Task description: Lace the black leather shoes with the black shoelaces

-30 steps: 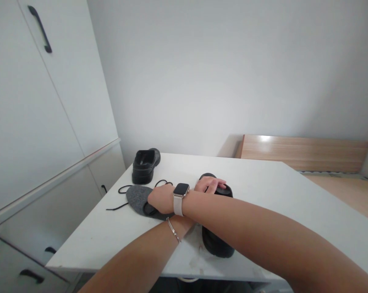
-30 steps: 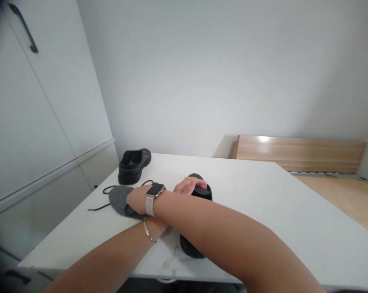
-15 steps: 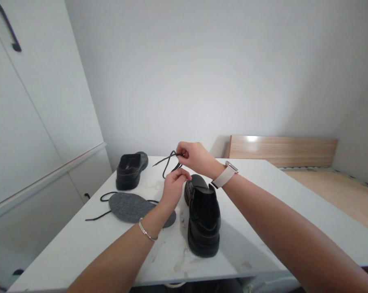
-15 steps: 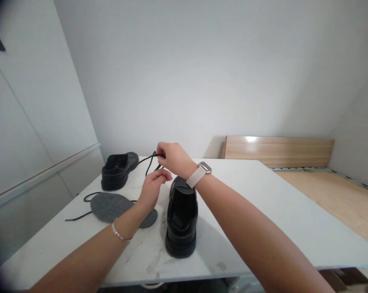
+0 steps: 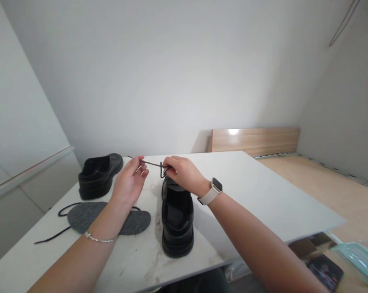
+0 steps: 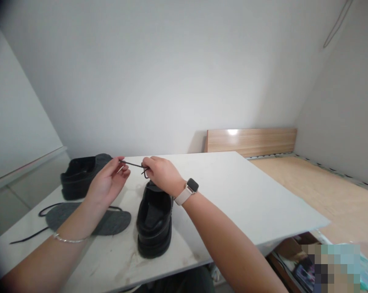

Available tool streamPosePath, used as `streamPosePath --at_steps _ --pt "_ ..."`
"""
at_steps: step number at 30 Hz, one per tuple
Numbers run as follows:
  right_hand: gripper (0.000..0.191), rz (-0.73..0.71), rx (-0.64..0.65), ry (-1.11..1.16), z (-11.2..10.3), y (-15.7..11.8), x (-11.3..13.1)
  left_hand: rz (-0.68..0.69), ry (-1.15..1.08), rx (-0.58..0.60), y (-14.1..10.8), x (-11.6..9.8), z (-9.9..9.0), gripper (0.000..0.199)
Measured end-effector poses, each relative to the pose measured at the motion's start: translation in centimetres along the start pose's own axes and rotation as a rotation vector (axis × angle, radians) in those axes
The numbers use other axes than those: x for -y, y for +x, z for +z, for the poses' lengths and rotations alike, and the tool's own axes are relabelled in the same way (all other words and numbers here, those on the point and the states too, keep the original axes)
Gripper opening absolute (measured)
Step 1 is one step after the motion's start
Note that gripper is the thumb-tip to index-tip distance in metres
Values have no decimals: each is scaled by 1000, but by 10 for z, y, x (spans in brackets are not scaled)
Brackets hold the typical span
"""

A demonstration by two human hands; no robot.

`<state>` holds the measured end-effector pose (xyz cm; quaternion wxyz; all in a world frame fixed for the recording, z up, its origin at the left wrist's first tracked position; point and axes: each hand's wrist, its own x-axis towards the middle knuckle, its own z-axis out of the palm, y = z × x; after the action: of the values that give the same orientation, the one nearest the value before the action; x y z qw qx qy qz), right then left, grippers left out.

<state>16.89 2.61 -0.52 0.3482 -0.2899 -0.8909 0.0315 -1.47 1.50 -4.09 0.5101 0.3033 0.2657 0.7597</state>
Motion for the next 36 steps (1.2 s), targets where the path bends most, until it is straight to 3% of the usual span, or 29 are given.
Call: streamPosePath --at_steps 2,6,10,13,16,18,20,22,25,29,31,36 --pt "14 66 -93 130 4 -4 -8 6 -26 -31 3 -3 -2 11" --pt "8 271 -307 611 14 -17 -25 16 -69 -46 8 -12 -5 25" --pt "24 324 -461 1050 5 -32 -52 112 -112 -35 16 -34 -12 28" --pt "35 324 -620 1179 -17 -45 -77 214 -85 -27 23 -54 -19 19" --pt "36 364 -764 1180 -39 -58 -99 420 108 -7 26 -65 -26 8" --pt "32 369 -808 1164 -48 -65 -109 511 274 23 26 -65 -29 12" --pt "30 375 -774 1162 -51 -71 -111 467 421 83 23 -61 -31 14" --pt "29 406 -656 1159 -48 -74 -108 331 588 180 18 -56 -30 17" --pt "30 474 -393 1132 -36 -76 -97 97 880 391 12 -47 -28 20" --pt "24 516 -4 790 -18 -75 -85 -49 1174 641 7 -30 -25 24" --pt "20 521 65 664 -11 -74 -84 -93 1189 696 3 -21 -22 24" --pt "26 588 78 731 2 -75 -84 -119 1185 720 -6 -6 -16 23"
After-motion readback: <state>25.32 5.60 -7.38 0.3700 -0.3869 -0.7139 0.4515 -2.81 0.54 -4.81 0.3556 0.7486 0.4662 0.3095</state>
